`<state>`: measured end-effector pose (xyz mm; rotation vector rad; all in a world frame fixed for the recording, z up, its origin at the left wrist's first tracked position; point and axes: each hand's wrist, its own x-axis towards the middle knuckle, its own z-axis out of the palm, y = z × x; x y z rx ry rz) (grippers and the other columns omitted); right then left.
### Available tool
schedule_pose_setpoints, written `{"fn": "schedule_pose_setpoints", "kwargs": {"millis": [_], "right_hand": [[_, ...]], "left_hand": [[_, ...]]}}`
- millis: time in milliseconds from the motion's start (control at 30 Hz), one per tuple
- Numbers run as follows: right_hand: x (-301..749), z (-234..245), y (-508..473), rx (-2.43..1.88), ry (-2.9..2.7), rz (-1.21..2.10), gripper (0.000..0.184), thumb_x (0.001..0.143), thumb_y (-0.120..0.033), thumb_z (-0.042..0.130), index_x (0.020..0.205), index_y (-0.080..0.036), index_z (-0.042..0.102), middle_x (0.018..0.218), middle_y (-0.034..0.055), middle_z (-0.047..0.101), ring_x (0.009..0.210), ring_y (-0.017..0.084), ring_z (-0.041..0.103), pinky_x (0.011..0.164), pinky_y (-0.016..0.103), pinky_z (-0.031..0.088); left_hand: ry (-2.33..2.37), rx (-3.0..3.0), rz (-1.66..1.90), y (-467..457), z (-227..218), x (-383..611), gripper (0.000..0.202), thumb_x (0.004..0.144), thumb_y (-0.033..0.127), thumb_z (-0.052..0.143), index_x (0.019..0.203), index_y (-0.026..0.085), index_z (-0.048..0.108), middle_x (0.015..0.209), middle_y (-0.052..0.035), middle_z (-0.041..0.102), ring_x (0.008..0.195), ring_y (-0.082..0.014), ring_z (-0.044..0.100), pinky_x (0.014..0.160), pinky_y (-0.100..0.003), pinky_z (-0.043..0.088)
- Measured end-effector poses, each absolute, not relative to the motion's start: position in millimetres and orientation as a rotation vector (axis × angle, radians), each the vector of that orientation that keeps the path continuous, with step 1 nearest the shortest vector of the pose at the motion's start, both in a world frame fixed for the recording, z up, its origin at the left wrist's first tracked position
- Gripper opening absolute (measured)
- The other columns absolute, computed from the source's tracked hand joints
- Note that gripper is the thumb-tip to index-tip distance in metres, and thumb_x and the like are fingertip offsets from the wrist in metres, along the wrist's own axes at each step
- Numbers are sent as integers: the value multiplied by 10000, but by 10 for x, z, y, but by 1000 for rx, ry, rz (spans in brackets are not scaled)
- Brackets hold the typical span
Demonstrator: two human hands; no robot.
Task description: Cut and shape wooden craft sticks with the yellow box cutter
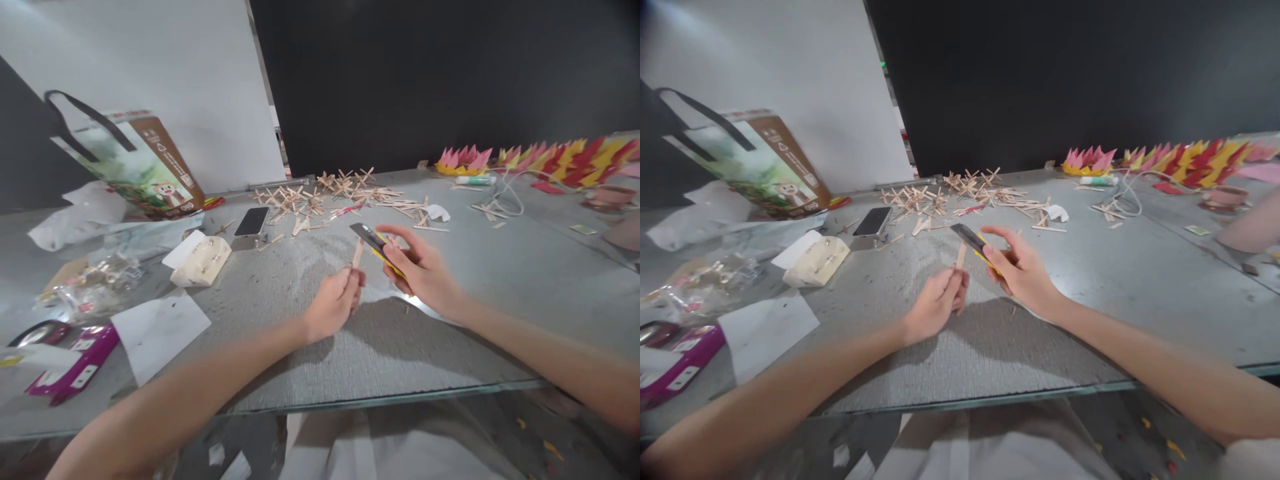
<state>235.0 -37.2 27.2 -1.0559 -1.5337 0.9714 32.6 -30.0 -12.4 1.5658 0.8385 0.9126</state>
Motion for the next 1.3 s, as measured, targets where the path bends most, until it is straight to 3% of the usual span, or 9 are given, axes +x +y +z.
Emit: {"fn": "schedule_pose_setpoints", "kwargs": {"millis": [67, 200, 300, 600, 900, 1033, 1300], "right_hand": [[2370, 270, -409, -1060, -1684, 804, 500, 1061, -472, 546, 1518, -270, 540, 639, -69, 589, 418, 87, 377, 420, 224, 331], [2406, 225, -417, -1062, -1925, 361, 431, 1085, -378, 504, 1453, -223, 667, 671, -38, 625, 482, 91, 414, 539, 224, 421], [2421, 168, -375, -1067, -1998, 187, 434, 1091, -352, 496, 1463, -212, 669, 662, -36, 643, 514, 97, 464, 606, 221, 452], [2421, 148, -358, -1083, -2064, 106, 422, 1089, -300, 488, 1447, -190, 683, 627, -44, 655, 489, 95, 455, 666, 225, 474], [2423, 113, -361, -1120, -2080, -20, 428, 1083, -297, 490, 1463, -228, 675, 675, -10, 703, 512, 116, 473, 740, 267, 506], [2389, 121, -397, -1181, -2079, -56, 444, 1073, -300, 490, 1475, -237, 667, 662, -3, 696, 489, 124, 460, 683, 274, 485], [2329, 103, -424, -1260, -2054, 107, 467, 1066, -333, 480, 1458, -180, 682, 560, -1, 640, 444, 119, 336, 487, 254, 305]], "left_hand": [[931, 1651, 1029, -182, -129, 259, 448, 1075, 606, 360, 858, 226, 460, 569, 95, 362, 464, -95, 410, 497, -236, 425], [1008, 1786, 1134, 22, -144, 144, 435, 1091, 569, 340, 827, 236, 429, 553, 87, 409, 467, -100, 455, 504, -231, 418], [1013, 1819, 1106, 63, -152, 124, 407, 1097, 545, 327, 846, 240, 427, 544, 93, 408, 454, -102, 438, 501, -234, 411], [1084, 1961, 980, 12, -126, 152, 401, 1116, 513, 260, 890, 237, 443, 568, 73, 454, 507, -124, 489, 575, -273, 417], [1151, 2125, 903, 39, -130, 115, 321, 1121, 405, 247, 937, 235, 448, 637, 58, 458, 555, -138, 449, 624, -296, 357], [1174, 2202, 908, 82, -167, 99, 249, 1110, 339, 279, 970, 230, 455, 664, 46, 454, 563, -150, 419, 643, -314, 323], [1239, 2164, 893, 55, -141, 122, 215, 1083, 327, 343, 898, 249, 417, 614, 46, 397, 527, -177, 395, 618, -331, 275]]}}
